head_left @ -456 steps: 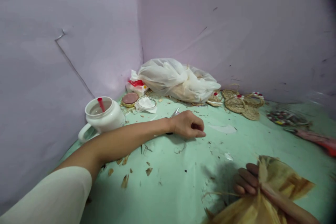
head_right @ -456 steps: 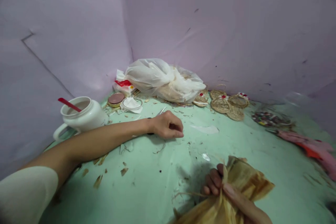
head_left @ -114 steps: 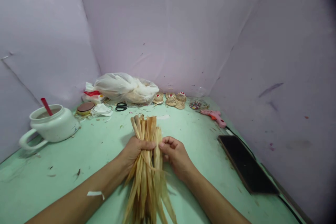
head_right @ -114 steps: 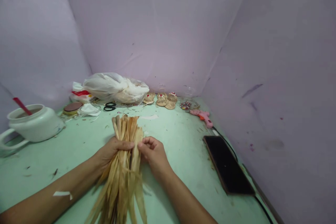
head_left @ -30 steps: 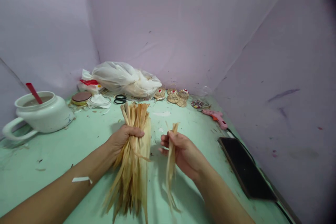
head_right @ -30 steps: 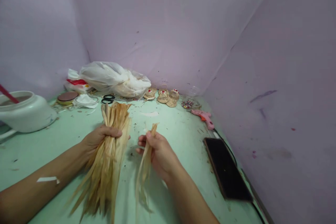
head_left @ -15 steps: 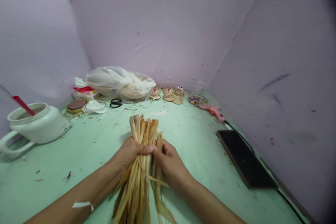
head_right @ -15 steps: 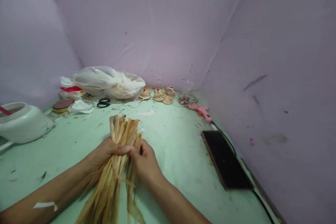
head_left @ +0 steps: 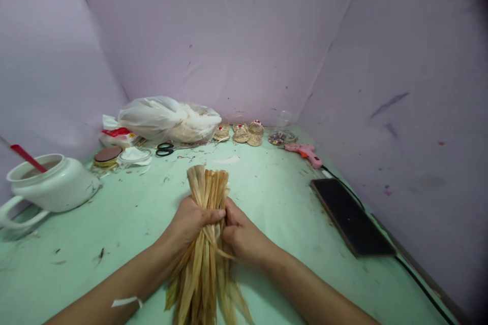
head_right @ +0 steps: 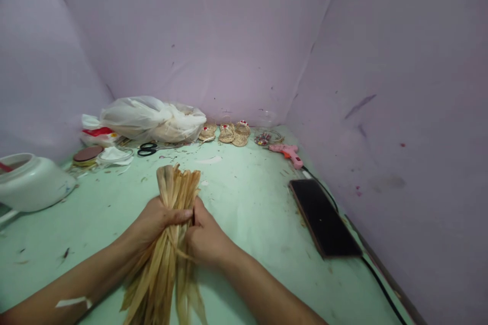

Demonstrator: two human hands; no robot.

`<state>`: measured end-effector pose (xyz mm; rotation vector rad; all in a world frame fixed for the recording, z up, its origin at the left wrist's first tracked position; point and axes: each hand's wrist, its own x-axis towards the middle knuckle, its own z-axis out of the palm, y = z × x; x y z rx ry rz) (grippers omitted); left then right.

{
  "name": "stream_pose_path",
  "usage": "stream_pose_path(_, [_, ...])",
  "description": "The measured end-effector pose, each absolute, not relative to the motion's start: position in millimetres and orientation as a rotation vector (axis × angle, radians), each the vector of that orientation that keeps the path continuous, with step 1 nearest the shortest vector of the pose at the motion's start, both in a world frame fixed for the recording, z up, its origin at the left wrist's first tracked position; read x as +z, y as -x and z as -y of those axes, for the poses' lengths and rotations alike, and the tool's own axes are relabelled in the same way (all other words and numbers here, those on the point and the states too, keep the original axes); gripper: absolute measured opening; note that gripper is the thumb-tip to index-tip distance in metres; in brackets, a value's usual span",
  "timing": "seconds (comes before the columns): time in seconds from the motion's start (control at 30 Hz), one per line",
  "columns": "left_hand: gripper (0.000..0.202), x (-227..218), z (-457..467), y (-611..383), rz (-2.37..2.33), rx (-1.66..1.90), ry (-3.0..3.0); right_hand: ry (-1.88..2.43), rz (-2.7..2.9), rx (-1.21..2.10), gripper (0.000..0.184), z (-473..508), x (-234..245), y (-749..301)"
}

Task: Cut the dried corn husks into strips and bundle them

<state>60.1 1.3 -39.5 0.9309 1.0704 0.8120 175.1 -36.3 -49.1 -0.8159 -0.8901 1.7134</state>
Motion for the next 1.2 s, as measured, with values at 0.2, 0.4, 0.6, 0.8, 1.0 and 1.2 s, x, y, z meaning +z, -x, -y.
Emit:
stream_pose_path(0.2, [0.030,-35.5,-0.5,-61.1,-1.230,0.809,-1.019,0.771,0.958,1.651,0.056,29.7,-51.3,-180.7])
stream_pose_path(0.4, [0.038,-28.0,-4.4,-61.5,-1.077,0.784,-0.952,1.064,0.814,1.707,0.038,20.3,-48.4,-198.2])
stream_pose_path(0.6, [0.035,-38.9,-9.5,-56.6,-1.075,0.778,-0.979,1.201,0.894,1.722,0.028,18.6,-52.4,-202.0])
stream_pose_path(0.8, [0.042,-42.3,-10.1,-54.9,-1.076,0.765,-0.905,1.139,0.803,1.759,0.030,12.6,-55.2,-211.3])
stream_pose_path(1.0, [0.045,-40.8,-9.9,-55.1,-1.028,0.749,-0.878,1.128,0.818,1.788,0.024,9.4,-54.1,-218.0])
stream_pose_path(1.2, [0.043,-38.9,-8.5,-54.7,-0.999,0.719,-0.878,1.182,0.833,1.681,0.021,9.6,-53.5,-218.9])
